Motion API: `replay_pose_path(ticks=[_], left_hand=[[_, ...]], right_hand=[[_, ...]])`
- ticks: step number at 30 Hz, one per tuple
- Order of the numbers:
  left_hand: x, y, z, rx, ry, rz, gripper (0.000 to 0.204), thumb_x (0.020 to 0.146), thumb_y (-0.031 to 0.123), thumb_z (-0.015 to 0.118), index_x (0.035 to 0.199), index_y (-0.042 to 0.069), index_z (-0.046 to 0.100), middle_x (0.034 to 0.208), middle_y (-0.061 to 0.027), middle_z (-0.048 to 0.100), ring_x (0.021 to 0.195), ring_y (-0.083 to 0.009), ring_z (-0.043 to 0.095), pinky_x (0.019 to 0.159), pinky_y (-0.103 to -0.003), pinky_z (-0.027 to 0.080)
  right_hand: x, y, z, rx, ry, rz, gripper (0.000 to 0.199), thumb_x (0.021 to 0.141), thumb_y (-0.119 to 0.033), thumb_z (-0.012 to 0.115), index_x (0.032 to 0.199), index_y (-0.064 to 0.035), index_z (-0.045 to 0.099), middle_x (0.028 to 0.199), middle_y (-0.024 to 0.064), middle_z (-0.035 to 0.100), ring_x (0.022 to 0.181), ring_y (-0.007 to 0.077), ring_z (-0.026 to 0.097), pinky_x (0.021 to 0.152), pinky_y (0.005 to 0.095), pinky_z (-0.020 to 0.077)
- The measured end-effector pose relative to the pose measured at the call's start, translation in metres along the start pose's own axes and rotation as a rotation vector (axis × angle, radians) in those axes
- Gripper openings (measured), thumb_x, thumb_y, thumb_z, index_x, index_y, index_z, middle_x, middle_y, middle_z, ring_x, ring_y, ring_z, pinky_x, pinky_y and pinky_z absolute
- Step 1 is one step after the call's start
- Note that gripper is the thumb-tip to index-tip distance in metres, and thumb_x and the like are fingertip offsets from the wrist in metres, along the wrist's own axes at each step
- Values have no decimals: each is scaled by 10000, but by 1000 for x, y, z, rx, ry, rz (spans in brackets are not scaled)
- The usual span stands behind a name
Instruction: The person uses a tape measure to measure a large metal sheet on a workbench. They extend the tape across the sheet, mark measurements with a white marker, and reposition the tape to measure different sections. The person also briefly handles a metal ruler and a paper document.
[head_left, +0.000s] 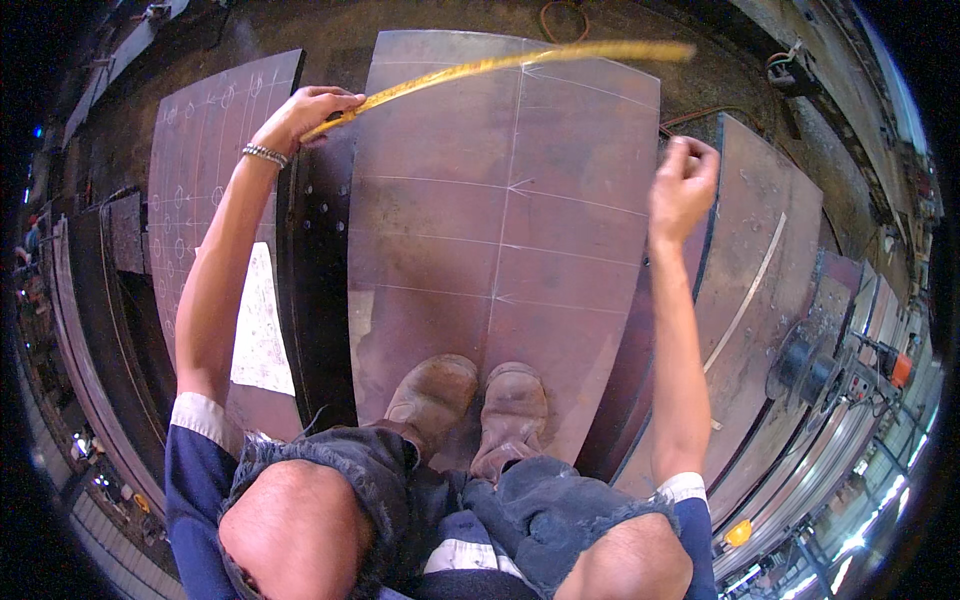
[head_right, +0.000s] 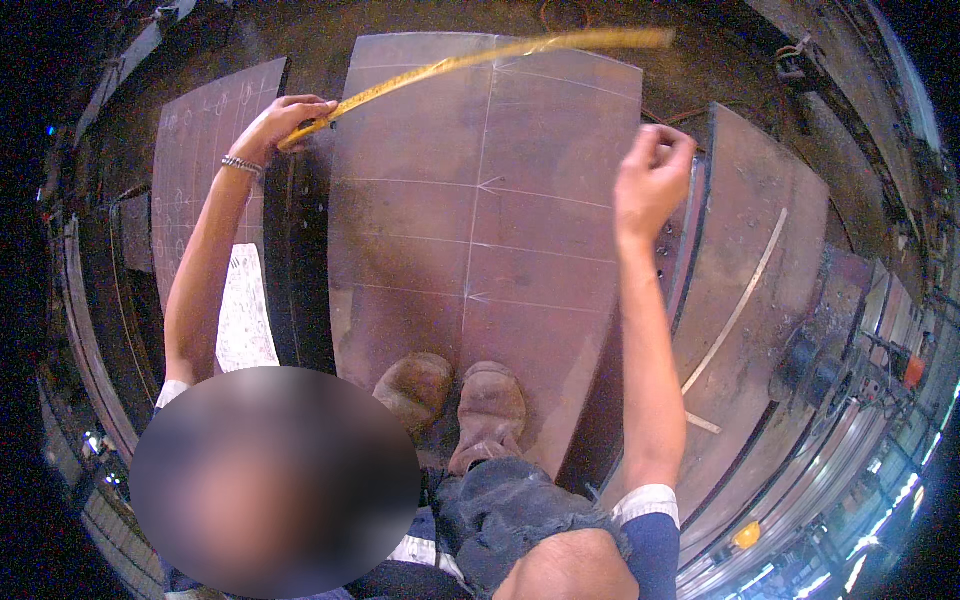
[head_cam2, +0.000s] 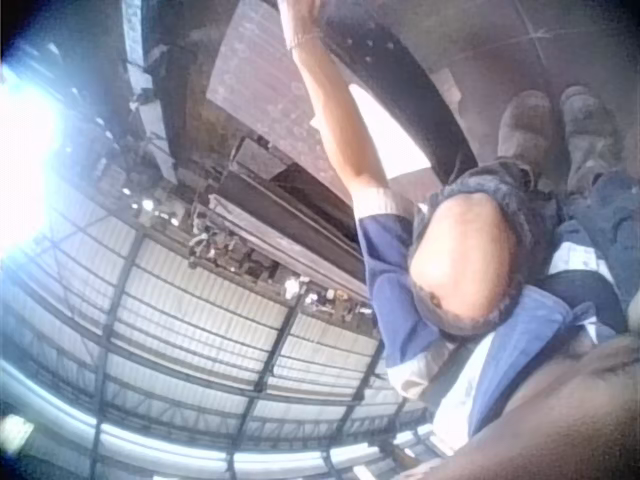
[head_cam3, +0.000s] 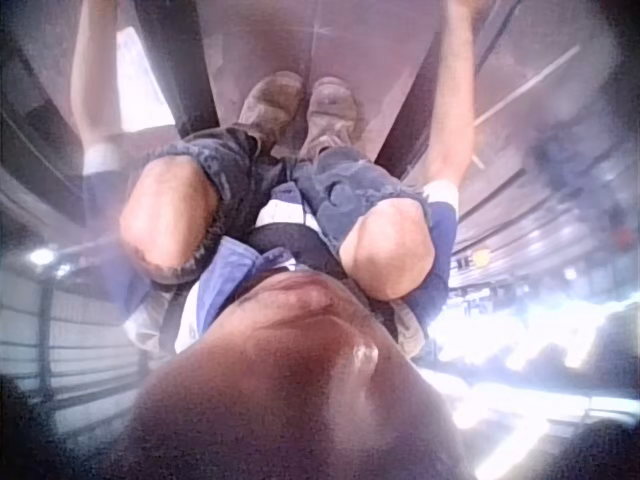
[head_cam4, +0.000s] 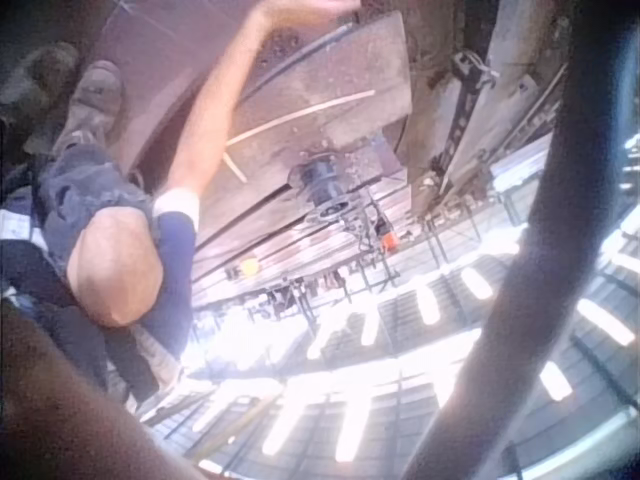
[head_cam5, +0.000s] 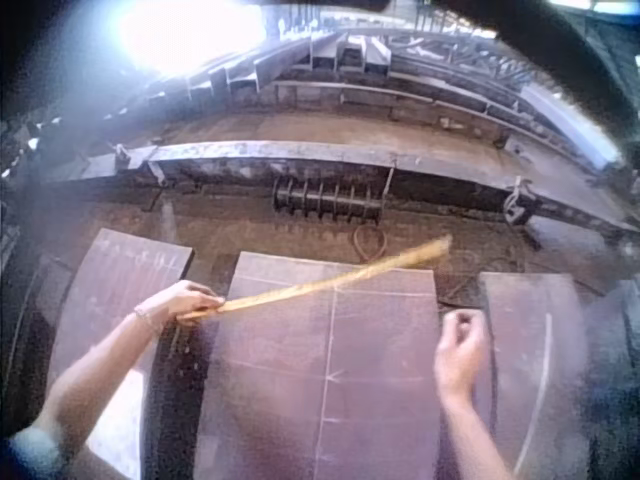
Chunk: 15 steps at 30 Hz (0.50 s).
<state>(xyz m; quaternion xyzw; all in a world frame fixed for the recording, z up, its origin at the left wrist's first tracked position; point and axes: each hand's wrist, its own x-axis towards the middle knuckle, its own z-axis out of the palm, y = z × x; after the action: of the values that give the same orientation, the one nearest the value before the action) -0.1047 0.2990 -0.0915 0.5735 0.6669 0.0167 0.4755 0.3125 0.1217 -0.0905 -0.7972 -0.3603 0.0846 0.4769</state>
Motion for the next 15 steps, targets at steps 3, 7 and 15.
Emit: replay_pose_path(ticks=[3, 7, 15], left_hand=[[-23, -3, 45, -549, -215, -53, 420, 843, 487, 700, 1064, 130, 699, 861, -15, 654, 734, -120, 603, 621, -282, 509], [-91, 27, 129, -951, -713, -210, 331, 940, 427, 601, 1085, 131, 632, 959, -8, 656, 805, -142, 650, 667, -327, 558], [-156, 52, 189, -1168, -513, -205, 227, 1010, 262, 509, 1143, 79, 517, 1049, -61, 605, 921, -185, 639, 752, -339, 566]], right_hand=[[-49, -60, 12, 42, -386, -148, 444, 896, -422, 676, 1070, -18, 615, 851, 64, 644, 655, 114, 553, 573, 261, 445], [-105, -79, 32, 112, -703, -349, 743, 814, -556, 711, 1263, 9, 537, 962, 174, 643, 812, 264, 655, 687, 348, 527], [-114, -95, -28, -91, -1045, -369, 879, 827, -498, 693, 1466, -9, 341, 1107, 262, 630, 989, 388, 653, 855, 438, 518]])
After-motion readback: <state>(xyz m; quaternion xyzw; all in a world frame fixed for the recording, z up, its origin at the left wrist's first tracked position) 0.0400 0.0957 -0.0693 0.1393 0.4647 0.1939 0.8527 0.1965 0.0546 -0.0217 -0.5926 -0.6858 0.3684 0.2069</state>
